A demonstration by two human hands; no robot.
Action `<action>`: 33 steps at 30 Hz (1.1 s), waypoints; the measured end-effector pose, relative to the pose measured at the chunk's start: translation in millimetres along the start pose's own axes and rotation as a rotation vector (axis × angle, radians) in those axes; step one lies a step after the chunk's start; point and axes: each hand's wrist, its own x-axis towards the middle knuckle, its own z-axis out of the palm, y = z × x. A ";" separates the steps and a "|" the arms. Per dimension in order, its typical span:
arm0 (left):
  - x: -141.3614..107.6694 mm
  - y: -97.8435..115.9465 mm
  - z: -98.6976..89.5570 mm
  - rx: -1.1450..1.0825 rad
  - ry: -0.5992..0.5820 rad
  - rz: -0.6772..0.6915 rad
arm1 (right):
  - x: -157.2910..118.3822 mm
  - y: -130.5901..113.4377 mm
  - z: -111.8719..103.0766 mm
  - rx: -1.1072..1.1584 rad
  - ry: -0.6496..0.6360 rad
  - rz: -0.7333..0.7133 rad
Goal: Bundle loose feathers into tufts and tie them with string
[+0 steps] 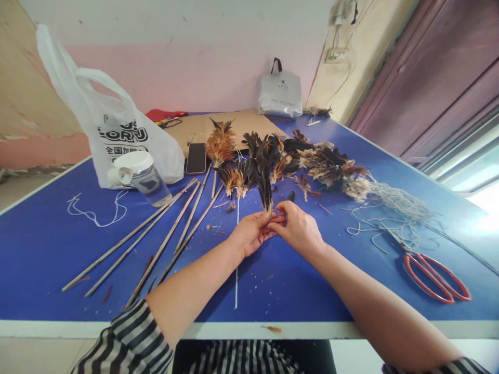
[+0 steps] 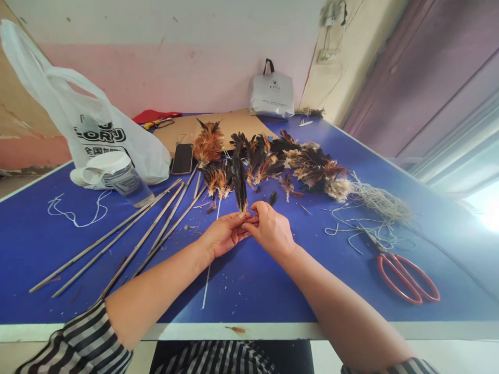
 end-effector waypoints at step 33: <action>-9.6 17.8 -9.6 1.634 -0.340 0.592 | 13.2 16.8 -37.8 0.148 -0.253 -0.302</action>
